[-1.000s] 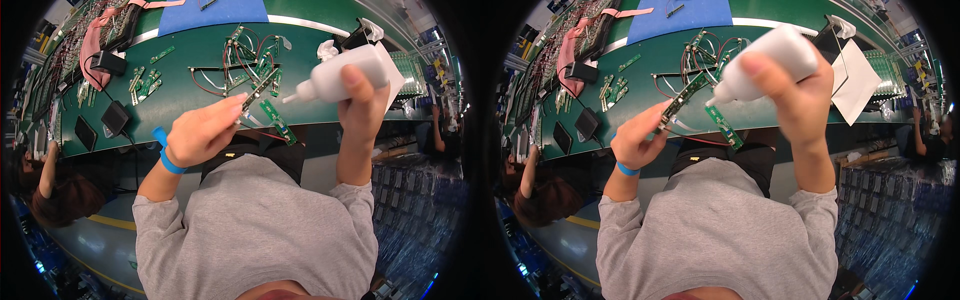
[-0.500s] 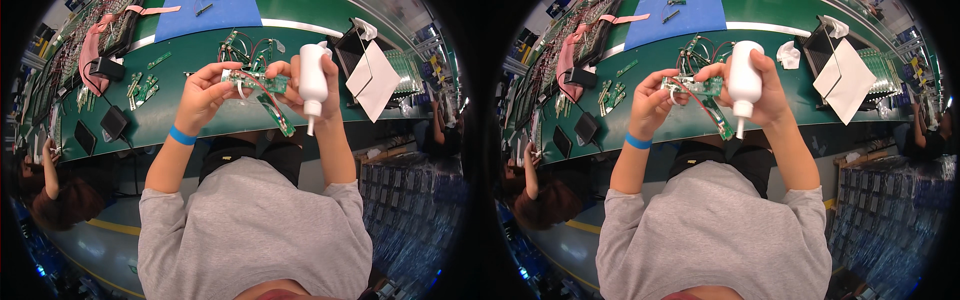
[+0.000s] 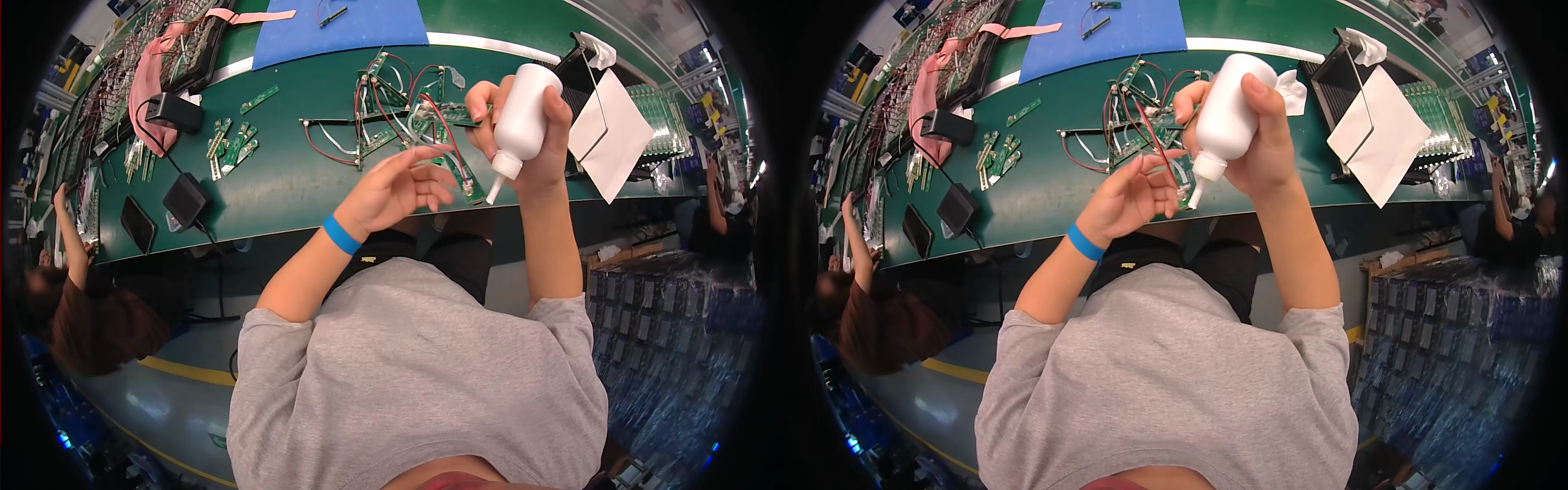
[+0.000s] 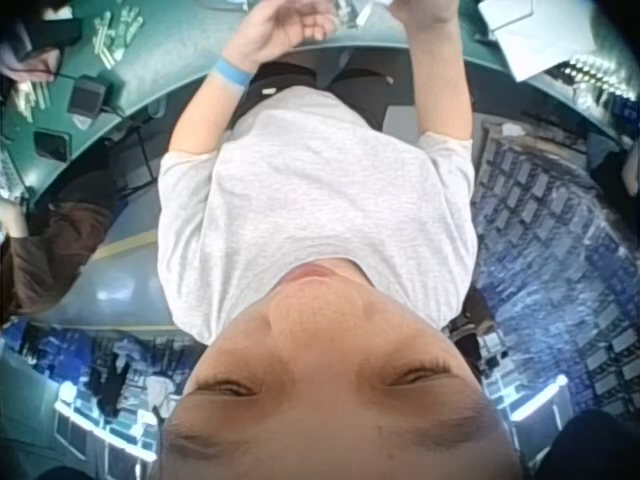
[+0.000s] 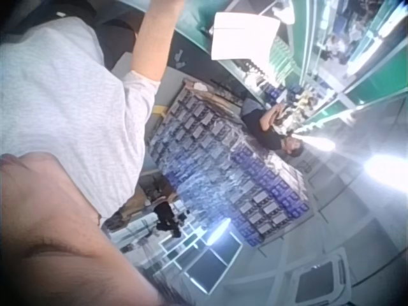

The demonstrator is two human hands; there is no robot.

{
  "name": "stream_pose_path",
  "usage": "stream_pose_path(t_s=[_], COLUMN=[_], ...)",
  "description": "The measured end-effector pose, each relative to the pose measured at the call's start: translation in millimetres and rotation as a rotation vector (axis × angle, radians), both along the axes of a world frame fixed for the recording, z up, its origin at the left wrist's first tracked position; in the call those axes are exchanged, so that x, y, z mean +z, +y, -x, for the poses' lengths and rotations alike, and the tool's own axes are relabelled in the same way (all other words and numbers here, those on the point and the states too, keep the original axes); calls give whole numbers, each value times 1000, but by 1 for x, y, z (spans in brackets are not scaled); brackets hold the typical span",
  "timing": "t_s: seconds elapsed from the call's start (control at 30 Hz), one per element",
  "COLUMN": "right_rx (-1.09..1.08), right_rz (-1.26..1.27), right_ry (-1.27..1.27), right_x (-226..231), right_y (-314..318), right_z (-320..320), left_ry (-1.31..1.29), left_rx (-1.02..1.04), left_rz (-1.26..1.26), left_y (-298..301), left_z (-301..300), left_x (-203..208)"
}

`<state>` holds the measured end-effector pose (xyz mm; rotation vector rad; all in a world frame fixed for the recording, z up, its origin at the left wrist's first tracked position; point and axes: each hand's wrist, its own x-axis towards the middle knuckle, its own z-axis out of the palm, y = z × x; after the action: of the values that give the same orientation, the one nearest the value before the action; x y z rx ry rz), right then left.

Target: Apply glue to electronic circuit board components using a squeeze bottle.

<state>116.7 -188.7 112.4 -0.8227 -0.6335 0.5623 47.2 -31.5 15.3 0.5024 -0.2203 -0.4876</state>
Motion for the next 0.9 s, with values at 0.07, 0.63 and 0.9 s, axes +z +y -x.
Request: stream_pose_path(t_s=[0.07, 0.63, 0.9], right_rx=[-62, -471, -610], right_rz=[48, 199, 75], right_ry=[-80, -323, -158], right_x=[3, -8, -8], right_y=[-3, -20, -41], right_z=[1, 35, 51], left_ry=[31, -288, -482], left_rx=[-16, 871, 653], left_rz=[89, -581, -943], left_y=[-8, 6, 40], left_z=[5, 13, 1], left_x=[3, 41, 78])
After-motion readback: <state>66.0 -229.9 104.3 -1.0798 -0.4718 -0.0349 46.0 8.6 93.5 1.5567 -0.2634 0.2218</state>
